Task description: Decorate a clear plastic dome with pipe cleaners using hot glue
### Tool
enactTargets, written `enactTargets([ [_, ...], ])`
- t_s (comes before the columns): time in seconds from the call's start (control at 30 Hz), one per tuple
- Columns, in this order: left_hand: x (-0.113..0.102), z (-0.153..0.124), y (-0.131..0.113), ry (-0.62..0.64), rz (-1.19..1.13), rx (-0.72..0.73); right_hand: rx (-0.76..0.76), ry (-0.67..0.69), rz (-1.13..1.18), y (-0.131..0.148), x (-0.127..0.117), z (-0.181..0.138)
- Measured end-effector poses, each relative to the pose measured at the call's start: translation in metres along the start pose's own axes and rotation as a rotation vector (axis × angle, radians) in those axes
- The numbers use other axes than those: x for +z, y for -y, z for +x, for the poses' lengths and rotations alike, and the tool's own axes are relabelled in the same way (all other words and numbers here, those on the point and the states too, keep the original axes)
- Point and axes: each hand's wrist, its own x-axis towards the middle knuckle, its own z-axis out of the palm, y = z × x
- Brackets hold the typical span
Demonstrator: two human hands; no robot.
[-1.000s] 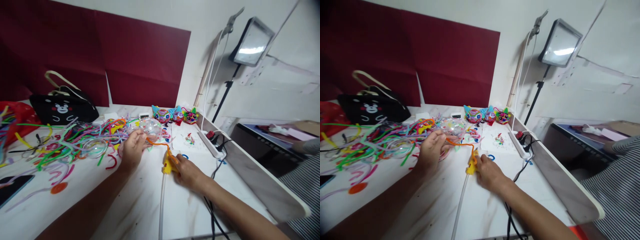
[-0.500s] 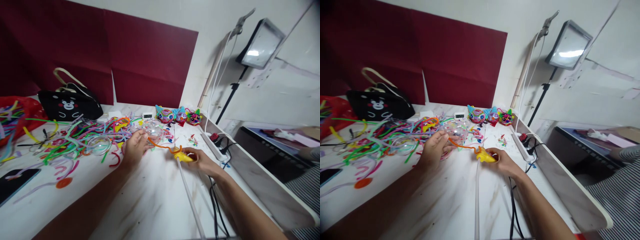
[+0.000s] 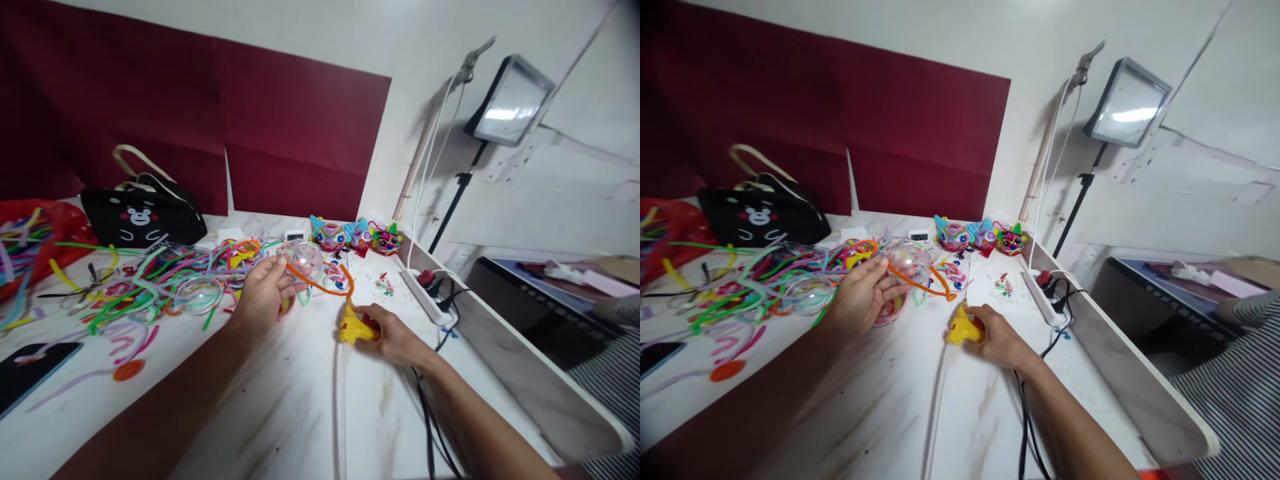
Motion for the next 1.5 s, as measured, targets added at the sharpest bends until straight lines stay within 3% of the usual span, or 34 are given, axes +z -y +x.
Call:
enactTargets([
  [0.3,0.005,-0.008,0.006,-0.028,-0.075,-0.129,-0.066,0.065,-0.289,0.011,0.000,-0.002],
  [0.43,0.007,-0.011,0.007,-0.042,-0.102,-0.185,-0.077,-0.075,-0.390,0.020,-0.002,-0.004],
  [0.53,0.008,-0.013,0.007,-0.043,-0.124,-0.231,-0.070,-0.164,-0.107,0.030,-0.004,-0.003],
  [0.7,0.010,-0.017,0.007,-0.055,-0.125,-0.264,-0.021,-0.144,0.500,0.046,-0.008,0.002],
  [0.8,0.010,-0.019,0.008,-0.058,-0.121,-0.260,-0.001,-0.138,0.728,0.050,-0.011,0.004],
  [1.2,0.005,-0.029,0.009,0.023,-0.137,-0.298,0.157,-0.159,0.898,0.043,-0.007,0.017],
  [1.5,0.002,-0.034,0.013,0.150,-0.084,-0.180,0.189,-0.163,0.869,0.040,0.003,0.015],
])
